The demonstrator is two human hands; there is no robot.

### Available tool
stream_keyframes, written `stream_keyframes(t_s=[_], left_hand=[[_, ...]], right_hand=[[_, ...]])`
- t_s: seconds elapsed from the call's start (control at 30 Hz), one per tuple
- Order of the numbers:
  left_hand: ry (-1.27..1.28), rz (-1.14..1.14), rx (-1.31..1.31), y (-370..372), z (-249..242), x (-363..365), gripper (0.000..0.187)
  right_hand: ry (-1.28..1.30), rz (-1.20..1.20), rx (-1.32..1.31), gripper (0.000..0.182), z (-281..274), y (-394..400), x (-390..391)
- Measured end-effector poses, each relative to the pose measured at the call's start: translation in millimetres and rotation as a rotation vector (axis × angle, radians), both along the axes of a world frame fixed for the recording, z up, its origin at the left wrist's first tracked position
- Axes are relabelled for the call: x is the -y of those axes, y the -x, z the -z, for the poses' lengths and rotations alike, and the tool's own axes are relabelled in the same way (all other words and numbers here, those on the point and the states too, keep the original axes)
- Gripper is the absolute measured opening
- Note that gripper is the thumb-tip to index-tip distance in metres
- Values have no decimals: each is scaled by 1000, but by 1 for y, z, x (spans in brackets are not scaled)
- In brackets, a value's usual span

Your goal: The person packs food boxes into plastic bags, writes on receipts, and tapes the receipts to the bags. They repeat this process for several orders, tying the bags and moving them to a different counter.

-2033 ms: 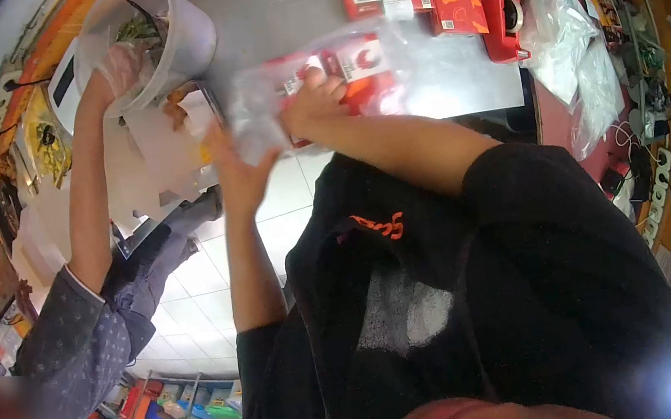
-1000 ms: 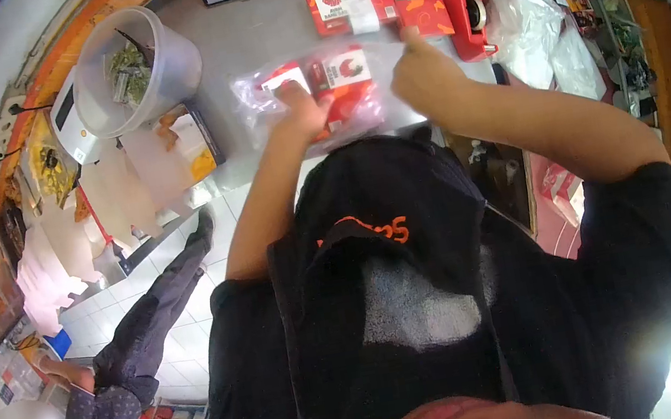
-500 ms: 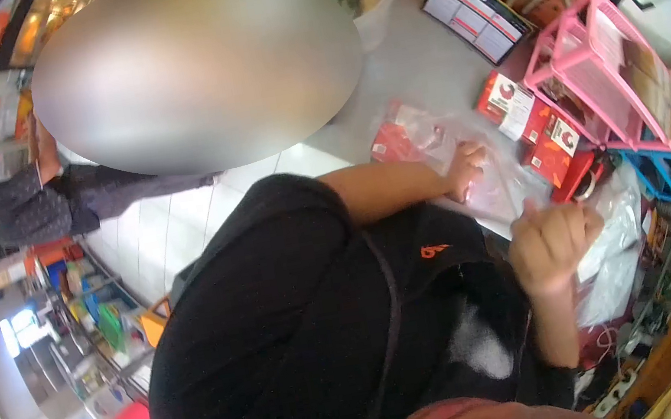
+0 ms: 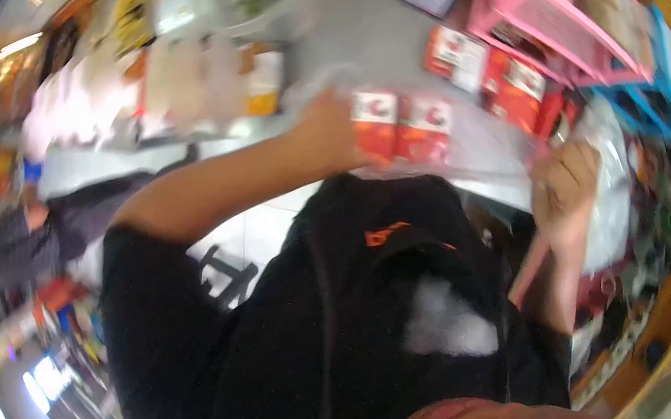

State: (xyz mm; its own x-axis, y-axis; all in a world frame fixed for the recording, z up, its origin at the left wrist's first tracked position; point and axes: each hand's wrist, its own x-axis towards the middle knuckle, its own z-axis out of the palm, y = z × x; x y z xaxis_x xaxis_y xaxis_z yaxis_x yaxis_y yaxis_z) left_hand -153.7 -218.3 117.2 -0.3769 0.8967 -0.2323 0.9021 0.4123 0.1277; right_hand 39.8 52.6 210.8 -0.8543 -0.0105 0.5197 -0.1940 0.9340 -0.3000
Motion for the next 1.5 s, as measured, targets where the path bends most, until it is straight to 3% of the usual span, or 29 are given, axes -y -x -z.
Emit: stream_keyframes(t_s=[0.03, 0.07, 0.1, 0.17, 0.23, 0.27, 0.3, 0.37, 0.43, 0.5, 0.53, 0.57, 0.6, 0.63, 0.67, 0.7, 0.77, 0.8, 0.87, 0.97, 1.07, 1.17, 1.27, 1.33, 1.37, 1.4, 1.43, 1.47, 1.5], left_hand=[[378, 152, 11, 2, -63, -10, 70], [557, 218, -7, 1, -83, -9, 68], [509, 353, -163, 2, -91, 3, 46], [201, 772, -732, 23, -68, 28, 25], [115, 750, -542, 34, -72, 27, 15], [58, 697, -360, 37, -76, 26, 7], [62, 707, -367, 34, -80, 25, 7], [-494, 631, -350, 25, -89, 21, 9], [-662, 578, -330, 14, -79, 22, 16], [-971, -52, -240, -5, -58, 24, 21], [-1427, -237, -29, -13, -41, 6, 29], [-1426, -232, -37, -15, -30, 14, 29], [-1382, -468, 229, -18, -18, 28, 32], [-1308, -704, 497, -21, -3, 45, 35], [-1110, -812, 578, -18, 15, 69, 49], [-1100, -821, 577, -21, 15, 68, 49], [-1394, -842, 1047, -28, 15, 53, 50], [-1355, -741, 1127, -27, 7, 49, 48], [-1334, -681, 1206, -23, 6, 44, 49], [-1311, -582, 1372, -25, 1, 38, 48], [-1344, -531, 1468, -25, -10, 30, 46], [-1375, -573, 1511, -23, -14, 31, 43], [-1347, -617, 1473, -24, -13, 37, 41], [-1325, -630, 1407, -21, -14, 42, 40], [-1282, -610, 1421, -20, -14, 46, 39], [-1232, -594, 1438, -20, -14, 49, 39], [-1232, -600, 1441, -20, -14, 50, 39], [-1217, -571, 1398, -19, -15, 49, 41], [-1198, -539, 1357, -17, -16, 48, 43]], right_hand=[[30, 14, 4, 18, 3, -1, -5], [70, 31, 50, 22, 3, -6, -11], [160, 32, 55, 22, 5, -8, -16], [400, -53, 154, 25, 13, -18, -33], [590, -85, 160, 31, 12, -19, -43], [896, -80, 38, 34, 29, -16, -52], [1204, -81, -91, 37, 57, -10, -68], [1163, 251, 48, 36, 115, 16, -108], [741, 488, 322, 49, 233, 48, -158], [412, 1076, 664, 72, 251, 86, -124], [413, 1071, 659, 72, 268, 84, -120], [267, 1107, 537, 81, 295, 79, -113], [122, 1139, 415, 91, 311, 79, -108], [126, 1138, 418, 91, 308, 76, -102], [183, 1194, 467, 92, 301, 68, -89], [241, 1251, 524, 94, 297, 59, -75], [253, 1250, 562, 102, 295, 45, -61], [286, 1269, 627, 107, 286, 40, -55], [338, 1313, 695, 119, 286, 43, -54], [484, 1337, 746, 116, 262, 46, -52], [494, 1418, 783, 109, 354, 28, -75], [498, 1535, 747, 107, 335, 19, -69], [653, 1029, 534, 113, 380, -36, -111], [614, 589, 274, 71, 285, -49, -95], [1103, 550, 80, 88, 167, -21, -40], [1130, 534, 3, 95, 122, -18, -29], [1193, 320, -5, 101, 93, -19, -37], [1130, 223, -163, 101, 71, -15, -34], [1228, 76, -127, 95, 43, -12, -29]])
